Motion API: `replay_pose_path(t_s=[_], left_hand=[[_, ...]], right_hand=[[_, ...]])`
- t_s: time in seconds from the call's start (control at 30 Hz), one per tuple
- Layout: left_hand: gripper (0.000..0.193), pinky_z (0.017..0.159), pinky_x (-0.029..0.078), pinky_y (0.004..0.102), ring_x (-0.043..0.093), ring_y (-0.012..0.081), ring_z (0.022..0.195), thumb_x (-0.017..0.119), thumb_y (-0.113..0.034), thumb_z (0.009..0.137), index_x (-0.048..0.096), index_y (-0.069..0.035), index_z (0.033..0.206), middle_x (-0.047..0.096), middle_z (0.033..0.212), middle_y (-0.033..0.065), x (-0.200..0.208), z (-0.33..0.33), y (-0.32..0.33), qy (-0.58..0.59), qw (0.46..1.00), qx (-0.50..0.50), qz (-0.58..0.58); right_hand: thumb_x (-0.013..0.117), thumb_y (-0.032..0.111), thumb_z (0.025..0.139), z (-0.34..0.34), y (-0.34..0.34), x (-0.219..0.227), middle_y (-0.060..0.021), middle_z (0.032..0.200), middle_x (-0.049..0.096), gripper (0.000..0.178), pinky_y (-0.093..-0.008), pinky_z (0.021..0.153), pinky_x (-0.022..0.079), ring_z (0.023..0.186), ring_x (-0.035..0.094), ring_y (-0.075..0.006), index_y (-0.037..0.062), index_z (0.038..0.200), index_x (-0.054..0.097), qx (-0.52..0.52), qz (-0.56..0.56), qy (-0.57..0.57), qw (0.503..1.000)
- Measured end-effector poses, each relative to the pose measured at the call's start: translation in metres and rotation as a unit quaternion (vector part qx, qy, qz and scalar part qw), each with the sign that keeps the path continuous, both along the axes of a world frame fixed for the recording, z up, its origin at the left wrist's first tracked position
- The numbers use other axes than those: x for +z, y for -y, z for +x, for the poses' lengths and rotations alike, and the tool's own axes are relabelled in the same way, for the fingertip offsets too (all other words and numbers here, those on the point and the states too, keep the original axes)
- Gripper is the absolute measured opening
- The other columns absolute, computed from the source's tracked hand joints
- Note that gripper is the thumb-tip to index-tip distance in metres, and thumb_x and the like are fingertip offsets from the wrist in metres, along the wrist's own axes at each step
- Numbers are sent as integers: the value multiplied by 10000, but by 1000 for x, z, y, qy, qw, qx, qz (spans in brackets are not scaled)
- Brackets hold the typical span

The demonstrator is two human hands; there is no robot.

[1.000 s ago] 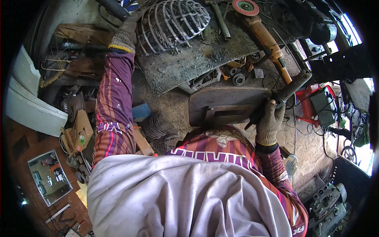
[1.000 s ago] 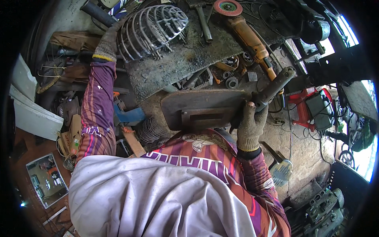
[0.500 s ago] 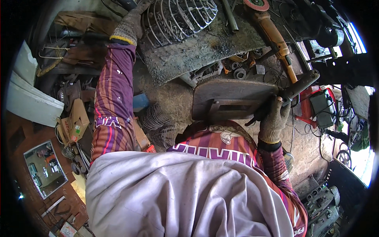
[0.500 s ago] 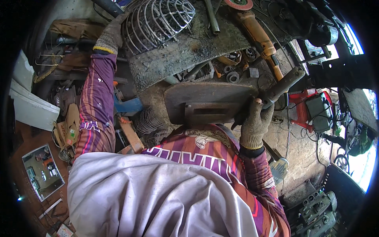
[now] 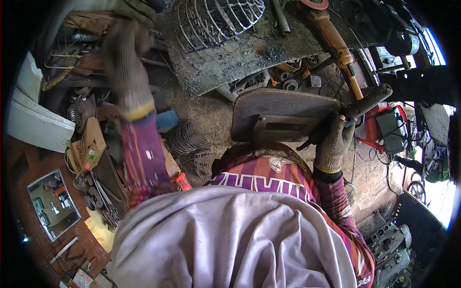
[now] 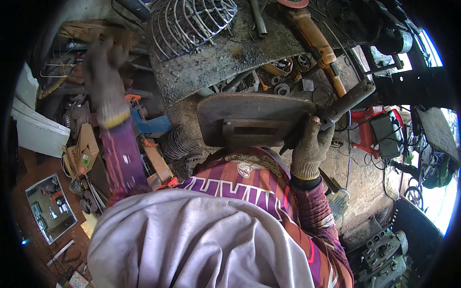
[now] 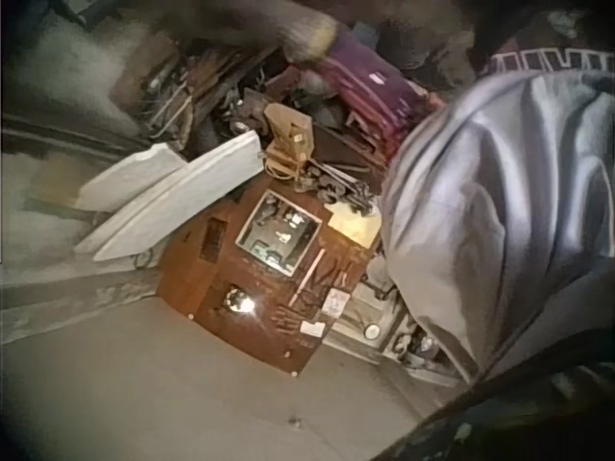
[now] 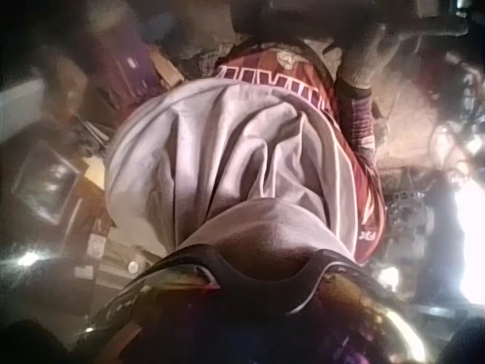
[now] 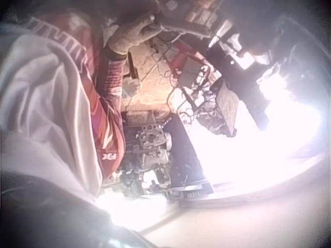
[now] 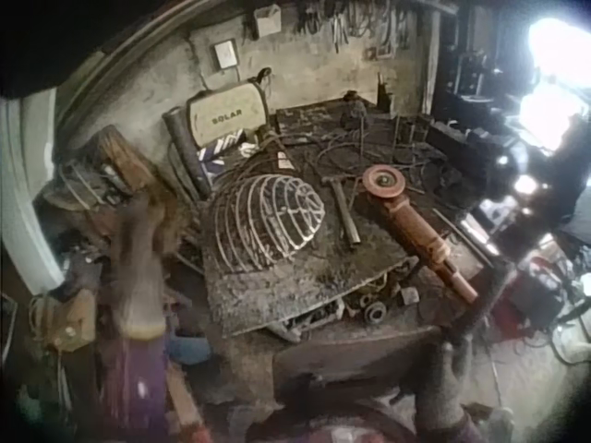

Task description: The person welds sections of a wire cage using an arc welder while holding a protective handheld shield to block the glare.

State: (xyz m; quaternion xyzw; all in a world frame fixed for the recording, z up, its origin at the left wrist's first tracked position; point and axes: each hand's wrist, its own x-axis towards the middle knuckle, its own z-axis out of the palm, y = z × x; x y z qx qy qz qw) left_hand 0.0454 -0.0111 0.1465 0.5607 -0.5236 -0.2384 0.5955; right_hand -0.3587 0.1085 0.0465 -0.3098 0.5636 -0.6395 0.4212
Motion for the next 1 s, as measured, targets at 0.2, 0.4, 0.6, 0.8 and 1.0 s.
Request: replay_pose_path(t_s=[0.2, 0.4, 0.6, 0.8, 1.0], left_hand=[[612, 776, 554, 319, 624, 160, 984, 658, -457, 946, 473, -67, 1380, 596, 1210, 81, -52, -96, -141, -50, 967, -226, 107], [642, 780, 571, 329, 655, 228, 982, 682, -309, 948, 397, -51, 1462, 596, 1261, 80, -83, -91, -196, 169, 907, -303, 241], [579, 900, 545, 332, 641, 200, 1044, 711, -200, 925, 429, -21, 1398, 612, 1222, 103, -40, -58, -206, -154, 887, -224, 373], [624, 935, 529, 338, 609, 180, 1081, 788, -129, 859, 446, -27, 1370, 598, 1211, 72, -86, 78, -230, -277, 898, -220, 261], [473, 843, 562, 372, 628, 223, 1045, 753, -71, 868, 539, -28, 1288, 618, 1207, 102, -106, 139, -204, -486, 782, -247, 303]], right_hand=[[592, 263, 1023, 5, 17, 8, -33, 1134, 607, 405, -272, 860, 490, 980, 582, -120, 41, 1352, 510, 49, 14, 61, 997], [595, 247, 1021, 22, 29, 16, -24, 1087, 610, 378, -262, 831, 489, 944, 579, -107, 58, 1337, 511, 111, 39, 71, 991], [634, 334, 991, 16, 33, 2, -60, 1016, 627, 514, -263, 758, 508, 831, 592, -99, -7, 1340, 472, 205, -72, -98, 971], [669, 426, 950, 39, -2, 2, -72, 899, 628, 679, -255, 577, 465, 647, 573, -104, -32, 1366, 390, 214, -90, -55, 971], [714, 548, 872, 77, -50, -29, -101, 956, 642, 751, -264, 607, 487, 754, 627, -155, -3, 1284, 412, 153, -35, -204, 966]])
